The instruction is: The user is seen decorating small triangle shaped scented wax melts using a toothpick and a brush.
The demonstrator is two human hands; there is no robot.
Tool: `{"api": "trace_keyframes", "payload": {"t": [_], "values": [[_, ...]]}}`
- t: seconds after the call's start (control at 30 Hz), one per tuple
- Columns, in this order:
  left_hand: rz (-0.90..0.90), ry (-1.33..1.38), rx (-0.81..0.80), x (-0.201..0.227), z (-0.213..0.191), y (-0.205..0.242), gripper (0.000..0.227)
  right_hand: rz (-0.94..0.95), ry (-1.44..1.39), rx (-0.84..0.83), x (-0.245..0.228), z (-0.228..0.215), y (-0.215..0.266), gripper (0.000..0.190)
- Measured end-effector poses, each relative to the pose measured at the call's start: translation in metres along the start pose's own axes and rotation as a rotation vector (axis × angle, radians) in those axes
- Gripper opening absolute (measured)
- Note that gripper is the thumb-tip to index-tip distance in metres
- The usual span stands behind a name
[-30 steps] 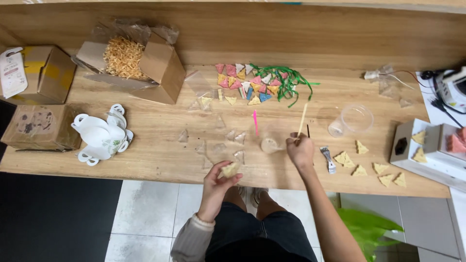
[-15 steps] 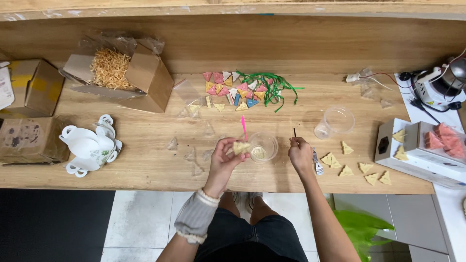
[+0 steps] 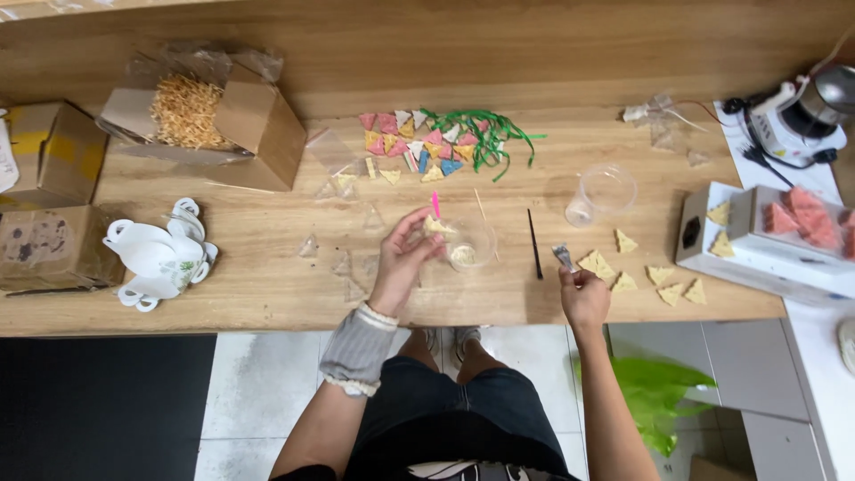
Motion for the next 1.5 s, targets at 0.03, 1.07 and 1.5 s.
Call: {"api": "trace_keyframes", "payload": {"t": [0.03, 1.07, 1.5], "values": [[0.005, 0.023, 0.002, 0.002, 0.0, 0.003, 0.051, 0.035, -0.002, 0.004, 0.007, -0.005, 0.007, 0.035], [0.031, 0.021, 0.111, 0.049, -0.042, 0.084, 0.049, -0.004, 0.779, -0.187, 0.001, 0.045, -0.047, 0.04], [0.065, -0.268, 0.055, 0.041, -0.023, 0.058, 0.054, -0.066, 0.162, -0.184, -0.073, -0.033, 0.009, 0.028]]}}
Point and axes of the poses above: each hand's wrist, its own y-axis away from the middle knuckle, its own z-axis out of the palm, x = y × z, the point moved 8 cm from there along -y, towards the middle knuckle, and after that the axes turned 7 degrees about -x, right-handed, at the moved point
